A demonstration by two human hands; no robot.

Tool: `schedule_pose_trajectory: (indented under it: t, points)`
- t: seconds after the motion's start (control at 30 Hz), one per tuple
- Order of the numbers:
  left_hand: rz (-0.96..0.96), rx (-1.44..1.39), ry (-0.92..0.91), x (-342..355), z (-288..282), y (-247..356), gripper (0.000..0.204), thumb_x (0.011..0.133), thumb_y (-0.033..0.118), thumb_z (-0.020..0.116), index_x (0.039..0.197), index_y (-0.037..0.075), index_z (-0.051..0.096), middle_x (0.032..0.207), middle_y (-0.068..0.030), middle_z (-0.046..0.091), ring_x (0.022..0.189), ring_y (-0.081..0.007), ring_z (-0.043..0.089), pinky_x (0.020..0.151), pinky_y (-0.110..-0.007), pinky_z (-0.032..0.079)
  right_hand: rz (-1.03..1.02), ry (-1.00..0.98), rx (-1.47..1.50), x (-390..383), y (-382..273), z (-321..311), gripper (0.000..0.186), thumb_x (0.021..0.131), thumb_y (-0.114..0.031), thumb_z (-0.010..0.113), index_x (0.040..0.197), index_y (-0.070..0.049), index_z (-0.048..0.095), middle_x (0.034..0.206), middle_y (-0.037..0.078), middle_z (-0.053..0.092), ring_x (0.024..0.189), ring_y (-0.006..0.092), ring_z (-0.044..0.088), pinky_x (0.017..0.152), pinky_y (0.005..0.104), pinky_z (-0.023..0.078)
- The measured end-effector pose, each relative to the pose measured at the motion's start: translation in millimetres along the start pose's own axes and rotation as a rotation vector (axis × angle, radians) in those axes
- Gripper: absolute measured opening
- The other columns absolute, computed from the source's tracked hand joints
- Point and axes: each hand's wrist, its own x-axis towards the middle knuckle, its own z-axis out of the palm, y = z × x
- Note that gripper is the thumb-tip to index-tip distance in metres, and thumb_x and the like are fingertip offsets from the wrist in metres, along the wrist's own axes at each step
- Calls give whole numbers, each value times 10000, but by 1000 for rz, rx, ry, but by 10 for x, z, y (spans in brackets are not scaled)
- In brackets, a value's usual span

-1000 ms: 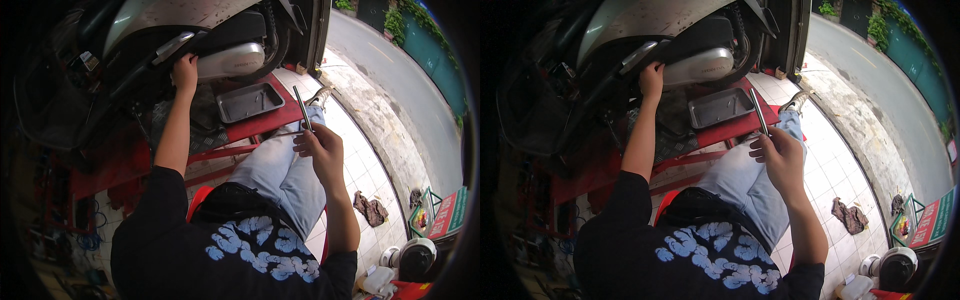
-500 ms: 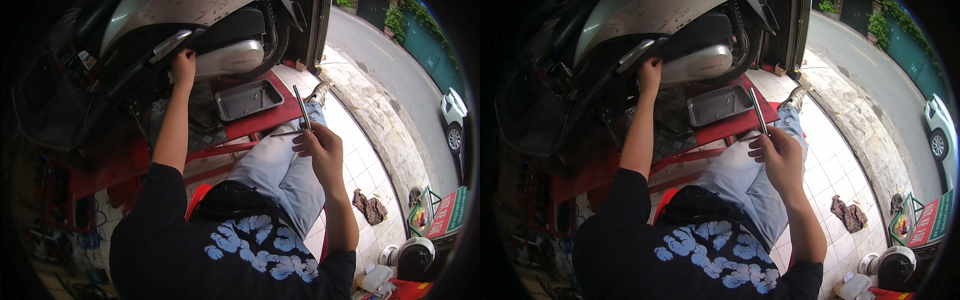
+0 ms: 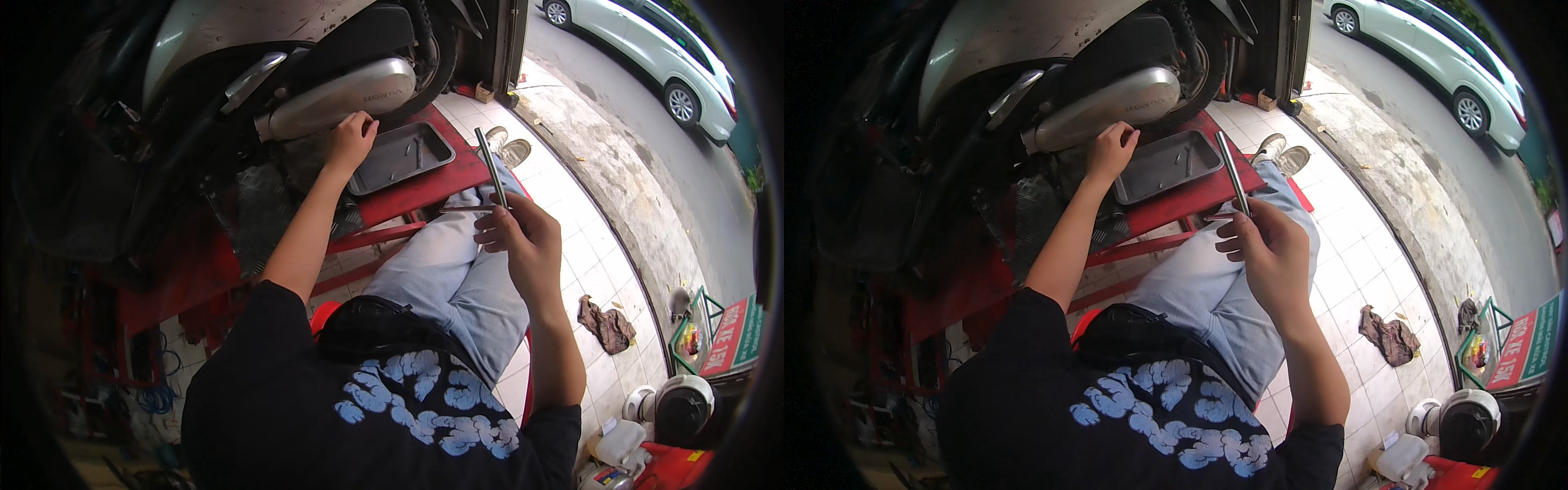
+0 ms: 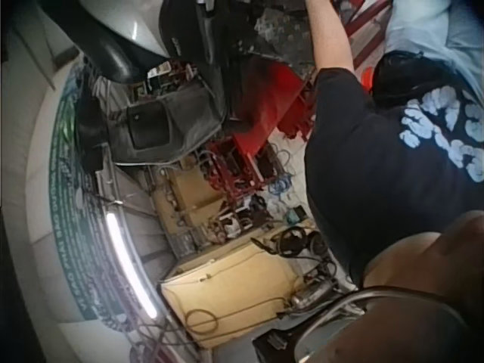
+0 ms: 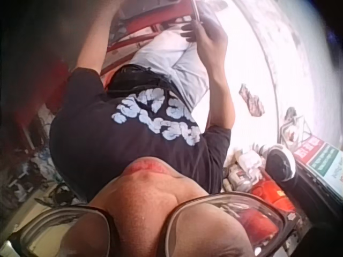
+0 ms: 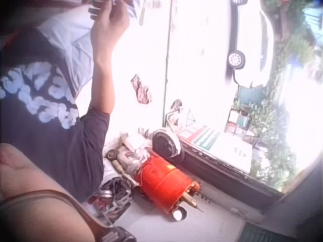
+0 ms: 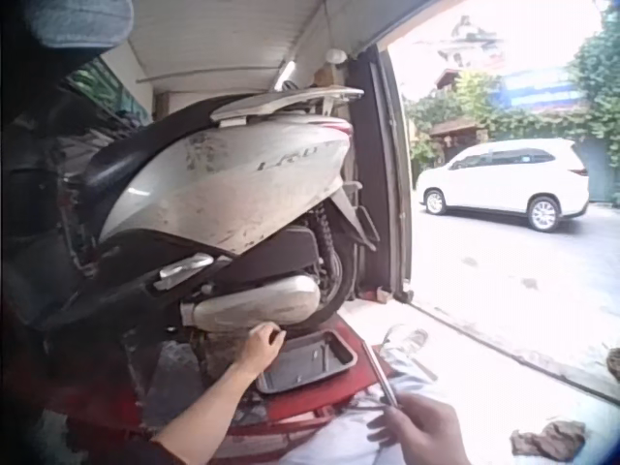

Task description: The person works on a motorcycle engine cover by removing and replacing small bolts using a T-handle socket wrench. The person takes a bolt from a metal tray, positions it on the engine case by hand, and then uses the wrench to tighten it, repeating this process for another bolt.

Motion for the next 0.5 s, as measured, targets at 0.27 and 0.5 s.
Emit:
schedule_pose_trajectory:
  t: [0.27,0.5]
  points:
    - [-452,107,-820,-403,1242,-860,295,727,285,840,909,66,765,974,-145,740,924,-296,710,844,-383,553,50,-15,-26,50,64,30,270,992,-103,555,1197,69,596,862,118,704,746,171,714,622,251,545]
    - [-384,85,-691,-458,1424,-1018,242,714,202,805,918,82,757,905,-141,740,835,-264,715,788,-364,560,55,-10,-59,72,147,80,264,991,-105,558,1185,69,603,869,118,706,735,175,716,617,250,541]
